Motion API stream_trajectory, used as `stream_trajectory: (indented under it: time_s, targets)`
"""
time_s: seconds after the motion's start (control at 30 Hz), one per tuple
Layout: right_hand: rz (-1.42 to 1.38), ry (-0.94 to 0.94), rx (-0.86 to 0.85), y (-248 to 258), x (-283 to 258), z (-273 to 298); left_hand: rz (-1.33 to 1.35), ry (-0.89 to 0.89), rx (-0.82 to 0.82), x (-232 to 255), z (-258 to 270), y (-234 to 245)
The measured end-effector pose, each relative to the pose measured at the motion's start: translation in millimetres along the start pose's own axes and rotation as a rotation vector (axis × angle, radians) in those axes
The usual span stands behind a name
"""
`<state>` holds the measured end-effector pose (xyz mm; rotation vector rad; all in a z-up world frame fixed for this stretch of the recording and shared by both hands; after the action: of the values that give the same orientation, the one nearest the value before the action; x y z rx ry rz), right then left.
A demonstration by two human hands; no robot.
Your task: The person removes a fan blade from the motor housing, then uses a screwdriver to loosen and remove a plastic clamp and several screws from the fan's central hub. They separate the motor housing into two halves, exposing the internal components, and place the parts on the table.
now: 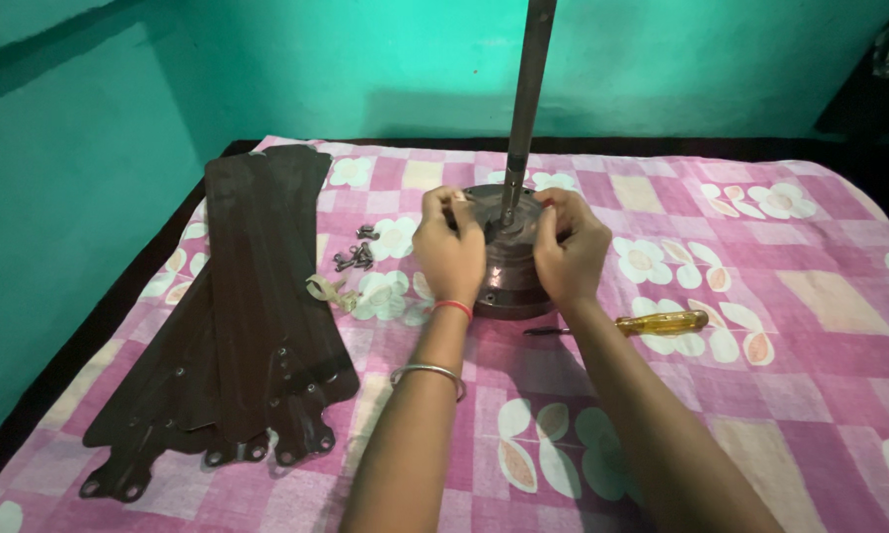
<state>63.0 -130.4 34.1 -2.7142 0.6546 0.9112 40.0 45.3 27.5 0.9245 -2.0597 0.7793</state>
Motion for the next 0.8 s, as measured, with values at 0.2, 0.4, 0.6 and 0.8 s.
stream_trajectory:
  time_s: [0.2, 0.4, 0.6, 0.8]
  targets:
    - [-0.013, 0.072, 0.049, 1.0, -12.3, -0.4, -0.047, 0.07, 0.067, -10.4, -1.1, 2.4]
    - [0.094, 0.27, -0.1, -6.5, -43.8, 10.4, -0.007, 0.128, 0.01, -23.1, -5.6, -3.7]
    - [0.206, 0.607, -0.383, -22.8, -66.2, 18.4, 0.058, 0.166, -0.018, -53.5, -25.4, 13.9]
    - [0.205, 0.727, -0.497, -32.1, -69.1, 21.7, 0.084, 0.534, -0.083, -102.6, -72.2, 75.4]
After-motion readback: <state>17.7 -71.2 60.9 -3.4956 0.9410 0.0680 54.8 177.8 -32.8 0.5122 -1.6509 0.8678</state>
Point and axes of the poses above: each hand's wrist, its own z-axis away from the middle knuckle, its own y-axis out of the back of the hand, x = y × z, the point moved 6 cm from there along -z, towards the middle knuckle, and after that the axes turned 13 degrees about x, right-handed, at the moved point
